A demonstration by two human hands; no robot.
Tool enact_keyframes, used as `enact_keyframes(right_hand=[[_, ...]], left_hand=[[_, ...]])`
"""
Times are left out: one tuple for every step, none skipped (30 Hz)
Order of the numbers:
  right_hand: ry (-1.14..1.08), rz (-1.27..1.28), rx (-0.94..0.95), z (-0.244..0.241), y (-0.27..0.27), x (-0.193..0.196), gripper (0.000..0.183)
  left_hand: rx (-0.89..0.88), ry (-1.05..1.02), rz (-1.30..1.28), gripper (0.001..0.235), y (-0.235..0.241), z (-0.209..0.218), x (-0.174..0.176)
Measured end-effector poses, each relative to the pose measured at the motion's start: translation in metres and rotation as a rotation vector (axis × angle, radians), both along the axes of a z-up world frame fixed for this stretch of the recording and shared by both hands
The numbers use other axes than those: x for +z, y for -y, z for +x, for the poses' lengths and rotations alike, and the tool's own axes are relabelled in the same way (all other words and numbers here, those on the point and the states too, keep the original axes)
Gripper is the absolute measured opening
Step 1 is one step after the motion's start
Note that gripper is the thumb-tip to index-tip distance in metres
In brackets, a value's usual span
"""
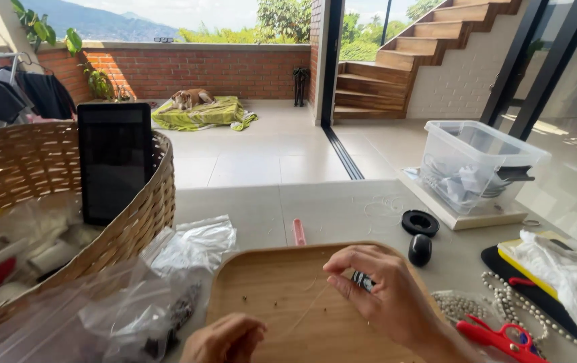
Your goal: Organizing beads by pouring them from small plastic bags onto a wooden tray.
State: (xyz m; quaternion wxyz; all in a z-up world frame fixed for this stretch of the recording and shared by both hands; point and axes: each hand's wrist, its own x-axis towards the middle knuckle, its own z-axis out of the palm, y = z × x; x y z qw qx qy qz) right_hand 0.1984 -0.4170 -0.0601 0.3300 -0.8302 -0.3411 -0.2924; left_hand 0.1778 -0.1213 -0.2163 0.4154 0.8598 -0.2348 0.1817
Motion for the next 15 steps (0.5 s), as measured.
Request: enact_keyframes(right_hand=[[-0.014,0.015,-0.024,-0.002,0.001,-0.004,0.01],[-0.031,0.012,-0.014,0.003,0.011,-0.013,0.01],[-0.113,0.016,-0.137,0.009,0.02,-0.023,0.014],[-0.181,0.019,-0.259,0.019,0.029,-0.029,0.019],[-0.184,0.014,-0.25,0.029,0.041,-0.04,0.019],[-0.167,-0.092,-0.297,0.04,0.053,-0.05,0.041],[-0.149,-0.199,-0.343,0.052,0.065,-0.059,0.065],[-0.146,-0.201,-0.337,0.051,0.065,-0.058,0.065],[-0.258,-0.264,-0.366,0.05,0.065,-0.057,0.078],[-0.372,-0.325,-0.397,0.049,0.065,-0.056,0.091],[-0.37,-0.324,-0.392,0.046,0.062,-0.054,0.091],[-0.381,-0.319,-0.391,0.042,0.06,-0.051,0.092],[-0.392,-0.313,-0.391,0.039,0.057,-0.049,0.094],[-0.388,-0.311,-0.389,0.038,0.057,-0.048,0.094],[-0.413,-0.308,-0.349,0.038,0.058,-0.047,0.086]], left_hand=[[0.017,-0.007,-0.008,0.016,0.01,0.003,0.048],[0.026,-0.023,-0.01,0.016,0.012,-0.006,0.055],[0.072,0.04,-0.05,0.015,0.014,-0.014,0.063],[0.118,0.116,-0.089,0.016,0.016,-0.017,0.073],[0.129,0.112,-0.091,0.016,0.014,-0.021,0.077],[0.159,0.076,-0.128,0.019,0.013,-0.024,0.082],[0.189,0.04,-0.165,0.022,0.011,-0.026,0.087],[0.195,0.043,-0.166,0.022,0.009,-0.025,0.085],[0.233,0.028,-0.193,0.021,0.007,-0.023,0.085],[0.269,0.012,-0.217,0.02,0.004,-0.021,0.084],[0.274,0.014,-0.216,0.02,0.002,-0.022,0.084],[0.33,-0.026,-0.218,0.019,0.001,-0.021,0.085],[0.385,-0.066,-0.22,0.019,0.0,-0.02,0.086],[0.387,-0.063,-0.219,0.019,-0.002,-0.018,0.085],[0.375,-0.013,-0.222,0.017,-0.005,-0.017,0.083]])
